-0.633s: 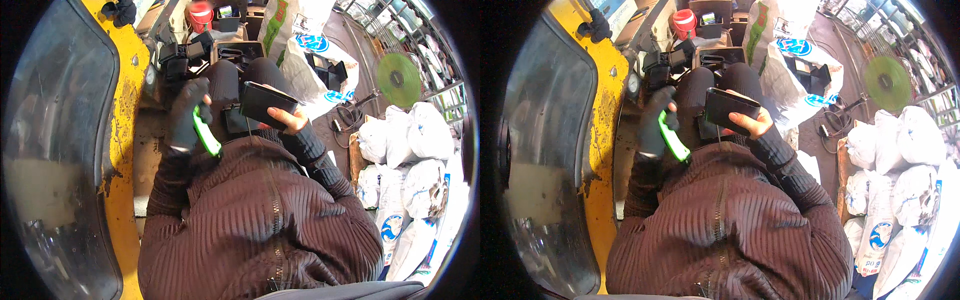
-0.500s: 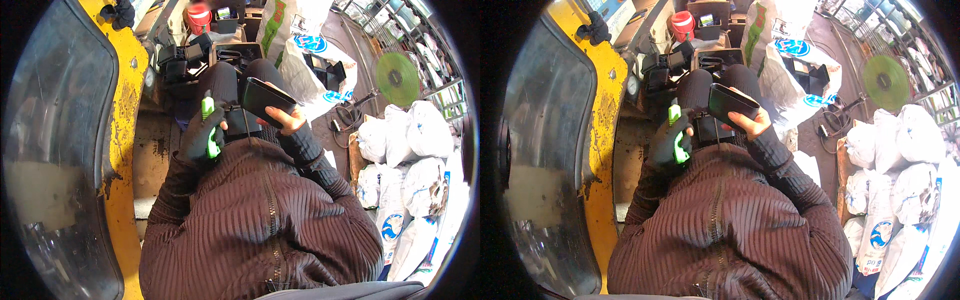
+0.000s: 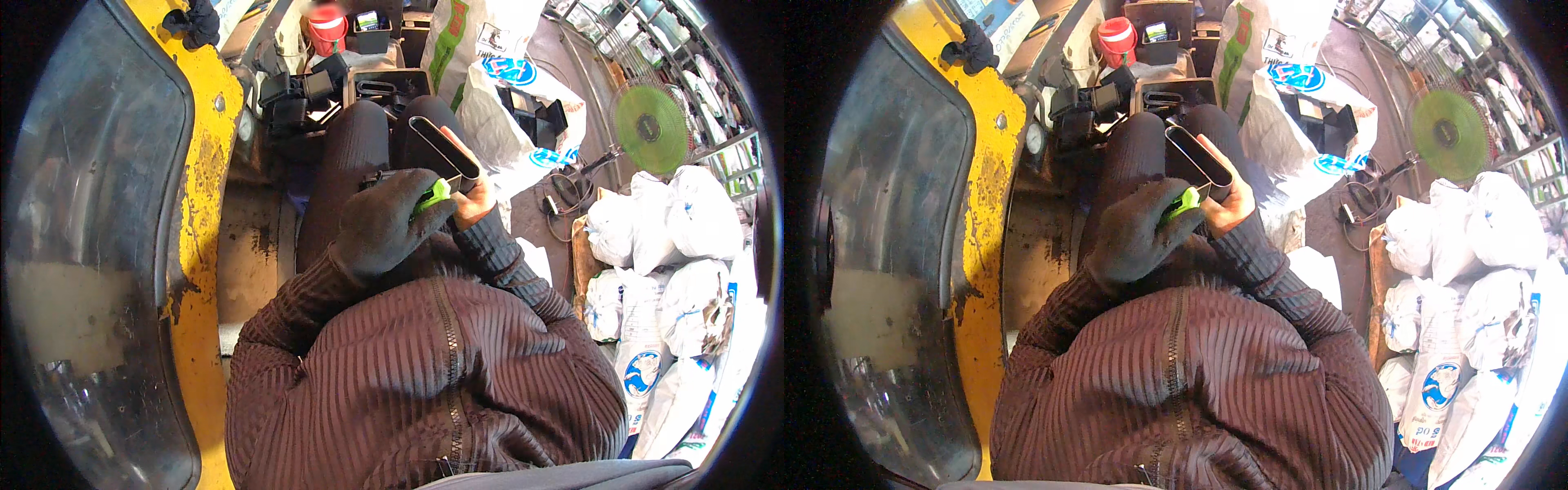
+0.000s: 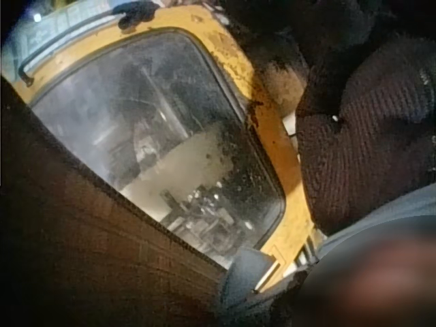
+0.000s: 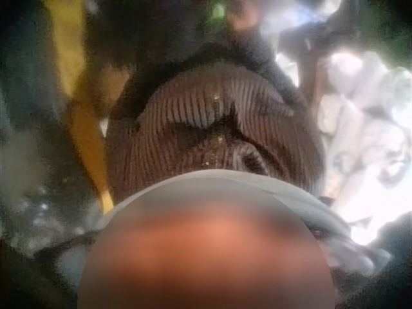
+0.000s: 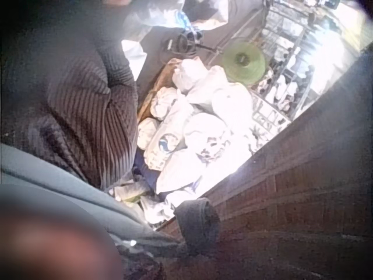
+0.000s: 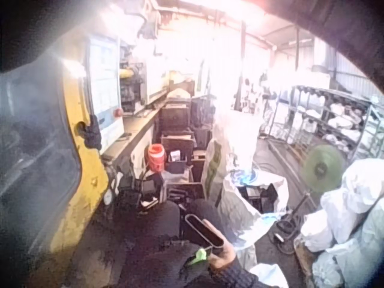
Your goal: The person sits in a workshop and uses a small green brush to clean the surfaces of black rectangular electronic devices. They pick up each device, brush it, and place it into a white sack. The person repeats this process for several units.
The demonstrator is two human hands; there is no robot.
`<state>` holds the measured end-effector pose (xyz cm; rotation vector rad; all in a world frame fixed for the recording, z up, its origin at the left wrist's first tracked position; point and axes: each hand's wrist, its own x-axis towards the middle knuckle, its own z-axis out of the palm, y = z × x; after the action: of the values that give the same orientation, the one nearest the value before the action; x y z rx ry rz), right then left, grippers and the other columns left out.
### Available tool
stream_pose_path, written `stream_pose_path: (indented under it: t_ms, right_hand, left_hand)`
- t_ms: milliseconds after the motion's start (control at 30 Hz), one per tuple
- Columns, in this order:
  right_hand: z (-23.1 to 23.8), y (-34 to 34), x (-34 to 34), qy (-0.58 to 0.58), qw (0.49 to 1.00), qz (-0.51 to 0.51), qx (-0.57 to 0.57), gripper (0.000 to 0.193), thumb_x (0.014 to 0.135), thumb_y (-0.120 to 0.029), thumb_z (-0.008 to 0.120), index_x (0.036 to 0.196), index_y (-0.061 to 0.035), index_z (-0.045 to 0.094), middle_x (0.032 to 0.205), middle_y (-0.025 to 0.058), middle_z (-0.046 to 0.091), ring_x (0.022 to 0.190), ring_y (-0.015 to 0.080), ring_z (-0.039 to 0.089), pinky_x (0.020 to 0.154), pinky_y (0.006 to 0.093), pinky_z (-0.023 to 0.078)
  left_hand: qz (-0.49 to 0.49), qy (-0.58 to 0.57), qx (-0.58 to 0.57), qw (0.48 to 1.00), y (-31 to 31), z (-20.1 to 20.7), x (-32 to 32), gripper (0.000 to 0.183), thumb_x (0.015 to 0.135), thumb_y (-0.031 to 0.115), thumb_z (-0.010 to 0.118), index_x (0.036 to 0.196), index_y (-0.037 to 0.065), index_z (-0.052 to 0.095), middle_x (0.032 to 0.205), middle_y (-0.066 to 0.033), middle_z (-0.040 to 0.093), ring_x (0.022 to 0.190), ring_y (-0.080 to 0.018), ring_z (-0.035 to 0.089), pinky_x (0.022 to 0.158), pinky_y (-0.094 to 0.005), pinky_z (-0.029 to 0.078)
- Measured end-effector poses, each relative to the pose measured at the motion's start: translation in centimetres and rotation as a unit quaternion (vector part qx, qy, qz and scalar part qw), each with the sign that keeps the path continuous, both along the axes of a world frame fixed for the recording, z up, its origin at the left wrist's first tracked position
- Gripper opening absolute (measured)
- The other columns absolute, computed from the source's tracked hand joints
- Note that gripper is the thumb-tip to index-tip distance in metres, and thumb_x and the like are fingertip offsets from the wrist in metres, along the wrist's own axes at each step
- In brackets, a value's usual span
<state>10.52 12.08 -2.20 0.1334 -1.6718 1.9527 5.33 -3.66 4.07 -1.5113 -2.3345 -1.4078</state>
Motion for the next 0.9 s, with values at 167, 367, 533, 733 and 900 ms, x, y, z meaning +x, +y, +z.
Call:
stream_pose_path:
  t_ms: [167, 367, 533, 733, 900]
  right_hand:
    - [0.1, -0.4, 0.2, -0.028, 0.996, -0.064, 0.047, 0.065, 0.077, 0.011, 0.057, 0.139, -0.0021, 0.040, 0.137, 0.0121, 0.049, 0.122, 0.0153, 0.049, 0.102, 0.0277, 0.037]
    - [0.8, -0.9, 0.6, -0.080, 0.989, -0.109, 0.057, 0.069, 0.074, 0.012, 0.058, 0.139, -0.0064, 0.042, 0.136, 0.0122, 0.051, 0.123, 0.0163, 0.049, 0.101, 0.0274, 0.037]
    - [0.1, -1.3, 0.4, -0.056, 0.989, -0.112, 0.073, 0.072, 0.072, 0.011, 0.058, 0.139, -0.0082, 0.043, 0.133, 0.0135, 0.054, 0.122, 0.0195, 0.051, 0.101, 0.0281, 0.038]
    - [-0.3, -1.3, 0.3, -0.078, 0.986, -0.119, 0.090, 0.070, 0.071, 0.010, 0.057, 0.138, -0.0078, 0.044, 0.133, 0.0137, 0.054, 0.123, 0.0203, 0.050, 0.103, 0.0296, 0.037]
    - [-1.0, -1.4, 0.3, -0.056, 0.985, -0.123, 0.103, 0.069, 0.073, 0.012, 0.053, 0.138, -0.0072, 0.044, 0.129, 0.0111, 0.057, 0.118, 0.0173, 0.053, 0.101, 0.0294, 0.039]
  left_hand:
    - [0.013, -0.016, -0.036, 0.999, -0.1, 0.2, -0.1, 0.026, 0.086, 0.022, 0.067, 0.104, 0.005, 0.059, 0.087, -0.0152, 0.063, 0.077, -0.0330, 0.064, 0.065, -0.0375, 0.050]
    - [0.011, -0.030, 0.030, 0.999, -0.1, -0.4, 0.2, 0.029, 0.085, 0.031, 0.066, 0.099, 0.007, 0.058, 0.085, -0.0133, 0.064, 0.076, -0.0318, 0.064, 0.063, -0.0394, 0.051]
    - [0.025, -0.023, -0.033, 0.999, -0.3, 0.3, -0.1, 0.027, 0.085, 0.024, 0.068, 0.102, 0.005, 0.060, 0.084, -0.0153, 0.064, 0.075, -0.0319, 0.065, 0.063, -0.0379, 0.050]
    - [0.033, -0.021, -0.031, 0.999, -0.2, -0.5, -0.7, 0.026, 0.085, 0.025, 0.067, 0.099, 0.005, 0.060, 0.082, -0.0158, 0.063, 0.073, -0.0335, 0.064, 0.061, -0.0389, 0.049]
    - [0.041, 0.002, -0.007, 0.999, 0.0, -1.2, -1.5, 0.028, 0.086, 0.030, 0.065, 0.099, 0.007, 0.058, 0.081, -0.0166, 0.063, 0.074, -0.0345, 0.064, 0.060, -0.0427, 0.049]
